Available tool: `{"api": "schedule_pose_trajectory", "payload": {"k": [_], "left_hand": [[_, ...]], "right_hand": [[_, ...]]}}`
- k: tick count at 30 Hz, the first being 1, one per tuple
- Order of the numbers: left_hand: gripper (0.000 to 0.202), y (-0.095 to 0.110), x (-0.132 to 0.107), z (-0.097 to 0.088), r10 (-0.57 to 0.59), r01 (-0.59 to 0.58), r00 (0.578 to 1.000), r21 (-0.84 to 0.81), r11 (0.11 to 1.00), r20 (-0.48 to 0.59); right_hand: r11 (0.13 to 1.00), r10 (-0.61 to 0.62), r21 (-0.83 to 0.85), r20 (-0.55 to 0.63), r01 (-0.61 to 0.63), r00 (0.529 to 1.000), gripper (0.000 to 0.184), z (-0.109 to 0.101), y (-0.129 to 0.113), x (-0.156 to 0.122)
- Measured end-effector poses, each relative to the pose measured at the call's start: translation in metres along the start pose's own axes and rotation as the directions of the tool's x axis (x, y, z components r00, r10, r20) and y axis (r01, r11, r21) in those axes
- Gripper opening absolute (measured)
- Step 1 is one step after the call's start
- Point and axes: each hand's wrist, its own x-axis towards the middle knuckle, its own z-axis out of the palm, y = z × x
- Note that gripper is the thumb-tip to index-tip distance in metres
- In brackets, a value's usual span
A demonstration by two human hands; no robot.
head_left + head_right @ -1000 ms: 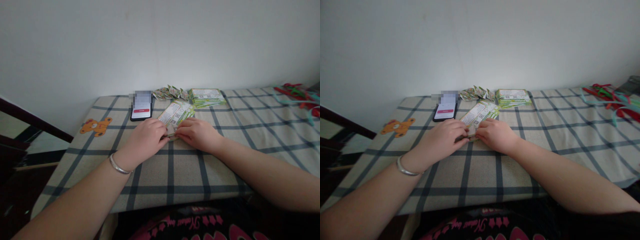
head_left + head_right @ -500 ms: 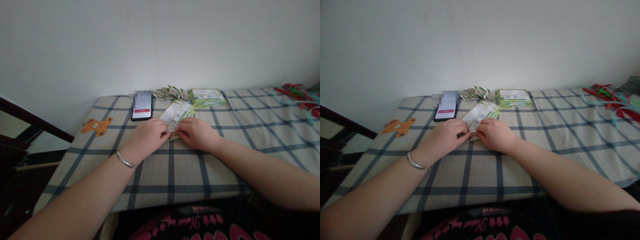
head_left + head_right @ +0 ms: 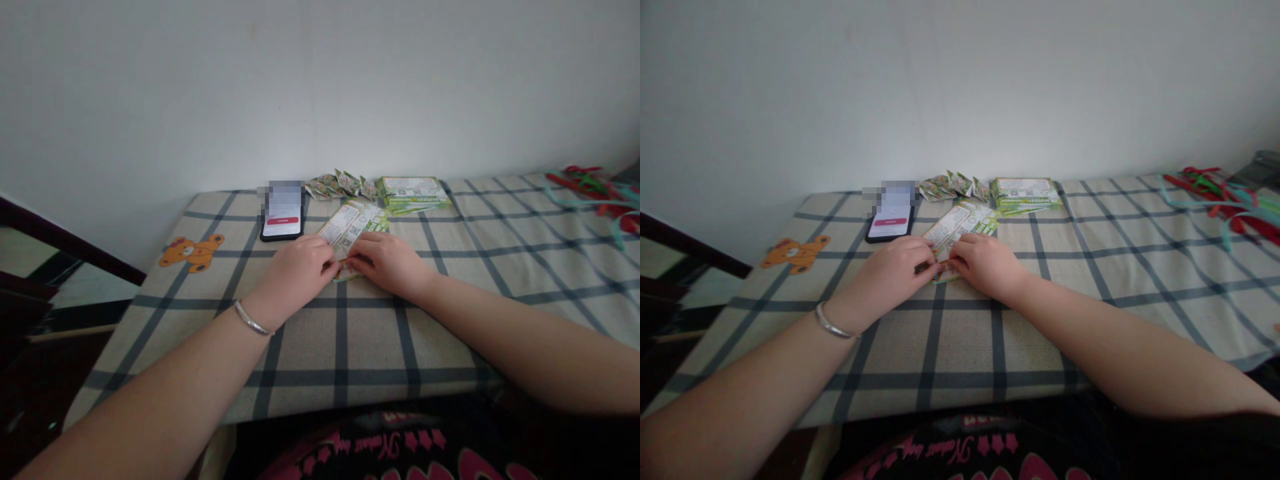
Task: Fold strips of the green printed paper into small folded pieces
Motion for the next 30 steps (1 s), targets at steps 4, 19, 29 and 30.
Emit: {"api": "schedule_pose_trajectory", "payload": {"k": [4, 19, 29, 30], "left_hand": [[0.021, 0.001, 0.0, 0.0, -0.009, 0.009, 1.0, -0.007, 1.0, 0.012], [0.014, -0.02, -0.004, -0.01, 0.192, -0.186, 0.978, -0.069, 0.98, 0.083], [0.017, -0.017, -0.004, -0.019, 0.174, -0.169, 0.971, -0.042, 0.985, 0.162], [0.016, -0.016, -0.004, -0.02, 0.175, -0.17, 0.971, -0.044, 0.985, 0.164]], "right_hand": [[1.0, 0.003, -0.007, 0.026, -0.002, 1.0, 0.016, 0.0, 0.0, 0.001], [0.971, -0.179, 0.176, 0.098, 0.16, 0.979, 0.013, -0.014, 0.03, -0.01], [0.993, -0.07, -0.075, 0.225, 0.089, 0.972, 0.011, -0.038, 0.024, -0.016], [0.994, -0.053, -0.083, 0.235, 0.074, 0.971, 0.01, -0.038, 0.024, -0.016]]}}
